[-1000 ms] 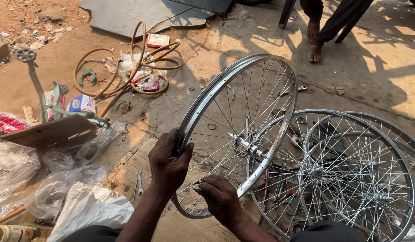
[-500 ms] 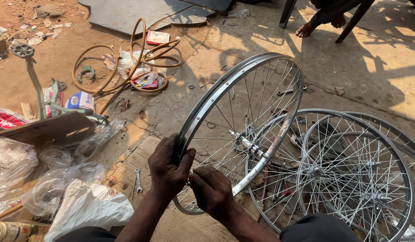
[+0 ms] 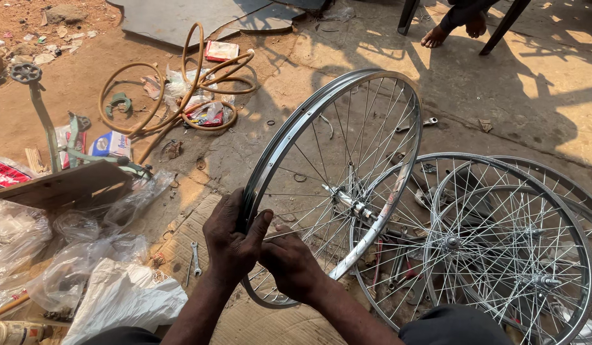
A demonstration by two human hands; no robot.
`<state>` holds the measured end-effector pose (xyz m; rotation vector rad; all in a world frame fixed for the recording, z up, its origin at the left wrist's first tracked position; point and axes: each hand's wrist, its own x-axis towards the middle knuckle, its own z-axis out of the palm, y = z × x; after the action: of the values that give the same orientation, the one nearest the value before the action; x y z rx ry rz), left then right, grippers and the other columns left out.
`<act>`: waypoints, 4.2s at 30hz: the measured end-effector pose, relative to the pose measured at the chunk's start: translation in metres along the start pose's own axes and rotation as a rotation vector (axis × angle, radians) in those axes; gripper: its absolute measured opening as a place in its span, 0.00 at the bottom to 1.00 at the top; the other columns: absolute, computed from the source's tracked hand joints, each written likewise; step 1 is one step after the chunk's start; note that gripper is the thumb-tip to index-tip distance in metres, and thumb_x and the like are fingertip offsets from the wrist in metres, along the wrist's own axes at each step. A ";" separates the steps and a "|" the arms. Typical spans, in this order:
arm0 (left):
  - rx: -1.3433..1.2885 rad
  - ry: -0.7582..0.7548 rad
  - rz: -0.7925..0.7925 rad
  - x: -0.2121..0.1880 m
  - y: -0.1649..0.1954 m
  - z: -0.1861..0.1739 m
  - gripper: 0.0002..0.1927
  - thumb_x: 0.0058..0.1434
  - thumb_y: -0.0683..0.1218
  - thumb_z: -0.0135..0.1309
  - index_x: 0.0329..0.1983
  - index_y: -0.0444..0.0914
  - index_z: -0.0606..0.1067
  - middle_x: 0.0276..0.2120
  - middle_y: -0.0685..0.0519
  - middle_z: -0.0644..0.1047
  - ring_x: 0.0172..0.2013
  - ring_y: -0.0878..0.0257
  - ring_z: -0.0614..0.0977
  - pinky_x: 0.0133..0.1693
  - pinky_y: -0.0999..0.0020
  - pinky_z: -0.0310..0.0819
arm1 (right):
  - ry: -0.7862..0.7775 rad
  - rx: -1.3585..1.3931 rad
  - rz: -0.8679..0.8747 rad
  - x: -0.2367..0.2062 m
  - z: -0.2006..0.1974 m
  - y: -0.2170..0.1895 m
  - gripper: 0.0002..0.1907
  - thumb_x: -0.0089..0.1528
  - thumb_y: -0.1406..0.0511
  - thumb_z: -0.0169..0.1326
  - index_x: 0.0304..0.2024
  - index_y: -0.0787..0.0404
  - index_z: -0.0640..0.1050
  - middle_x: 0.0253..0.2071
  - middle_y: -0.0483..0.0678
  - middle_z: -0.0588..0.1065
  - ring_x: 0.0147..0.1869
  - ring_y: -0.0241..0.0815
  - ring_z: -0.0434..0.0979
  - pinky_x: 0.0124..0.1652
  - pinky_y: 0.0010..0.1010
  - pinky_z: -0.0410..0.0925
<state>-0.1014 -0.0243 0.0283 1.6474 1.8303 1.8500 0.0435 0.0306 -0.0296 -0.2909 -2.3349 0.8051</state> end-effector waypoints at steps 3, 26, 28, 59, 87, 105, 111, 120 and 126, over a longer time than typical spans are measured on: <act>-0.022 -0.002 0.024 -0.001 0.002 0.001 0.21 0.62 0.45 0.66 0.55 0.33 0.76 0.31 0.54 0.76 0.29 0.68 0.79 0.29 0.73 0.74 | -0.194 0.018 0.104 0.009 -0.005 -0.001 0.01 0.70 0.71 0.53 0.43 0.61 0.75 0.35 0.51 0.76 0.41 0.48 0.78 0.44 0.42 0.71; 0.172 -0.024 -0.014 -0.002 -0.013 -0.011 0.21 0.61 0.47 0.66 0.53 0.35 0.74 0.33 0.51 0.79 0.27 0.63 0.82 0.28 0.67 0.76 | -0.162 -0.015 -0.011 0.011 0.014 -0.012 0.12 0.56 0.66 0.62 0.40 0.62 0.75 0.30 0.53 0.74 0.36 0.54 0.74 0.42 0.48 0.64; 0.193 -0.018 -0.004 -0.003 -0.012 -0.012 0.22 0.59 0.47 0.67 0.53 0.34 0.74 0.32 0.50 0.78 0.28 0.62 0.81 0.28 0.67 0.75 | -0.178 0.038 0.014 0.007 0.010 -0.013 0.14 0.57 0.66 0.64 0.41 0.63 0.75 0.32 0.53 0.74 0.38 0.54 0.74 0.45 0.47 0.65; 0.019 0.097 -0.106 -0.002 0.001 0.000 0.13 0.64 0.50 0.62 0.41 0.35 0.78 0.26 0.55 0.76 0.25 0.68 0.76 0.27 0.69 0.70 | 0.093 -0.199 -0.160 -0.024 0.045 0.024 0.09 0.66 0.61 0.60 0.40 0.59 0.76 0.25 0.45 0.74 0.29 0.39 0.77 0.32 0.36 0.69; 0.075 0.021 -0.088 -0.003 -0.007 -0.004 0.18 0.61 0.47 0.66 0.50 0.34 0.78 0.28 0.54 0.77 0.27 0.67 0.78 0.28 0.71 0.74 | 0.146 -0.028 -0.119 -0.022 -0.002 -0.029 0.10 0.66 0.67 0.62 0.43 0.66 0.74 0.50 0.59 0.75 0.53 0.51 0.81 0.49 0.38 0.76; 0.079 0.078 -0.176 -0.005 -0.002 0.009 0.19 0.57 0.44 0.68 0.46 0.32 0.75 0.22 0.55 0.74 0.23 0.68 0.74 0.26 0.69 0.70 | -0.001 0.010 0.099 -0.018 -0.018 -0.002 0.06 0.59 0.65 0.65 0.38 0.57 0.80 0.36 0.44 0.82 0.40 0.41 0.81 0.42 0.39 0.69; -0.075 0.011 -0.286 -0.018 -0.006 0.016 0.17 0.57 0.45 0.69 0.44 0.35 0.75 0.20 0.58 0.73 0.21 0.72 0.72 0.23 0.73 0.67 | -0.201 0.094 0.276 -0.006 -0.010 -0.007 0.04 0.68 0.64 0.56 0.40 0.58 0.79 0.30 0.46 0.79 0.35 0.41 0.81 0.40 0.35 0.75; -0.011 0.055 -0.191 -0.014 0.000 0.013 0.18 0.55 0.45 0.70 0.44 0.34 0.75 0.21 0.58 0.72 0.21 0.71 0.71 0.24 0.73 0.67 | -0.104 0.103 0.139 -0.008 -0.005 -0.008 0.09 0.57 0.65 0.65 0.35 0.60 0.78 0.26 0.46 0.77 0.31 0.44 0.79 0.34 0.37 0.71; -0.003 0.061 -0.233 -0.014 -0.004 0.011 0.18 0.56 0.45 0.70 0.43 0.33 0.76 0.19 0.58 0.71 0.21 0.71 0.70 0.23 0.73 0.65 | 0.023 -0.055 0.280 -0.017 0.010 -0.024 0.06 0.61 0.69 0.64 0.36 0.58 0.78 0.31 0.43 0.79 0.39 0.39 0.79 0.52 0.40 0.66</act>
<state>-0.0904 -0.0252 0.0134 1.3242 1.9466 1.8192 0.0498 -0.0003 -0.0293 -0.6582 -2.3276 0.8637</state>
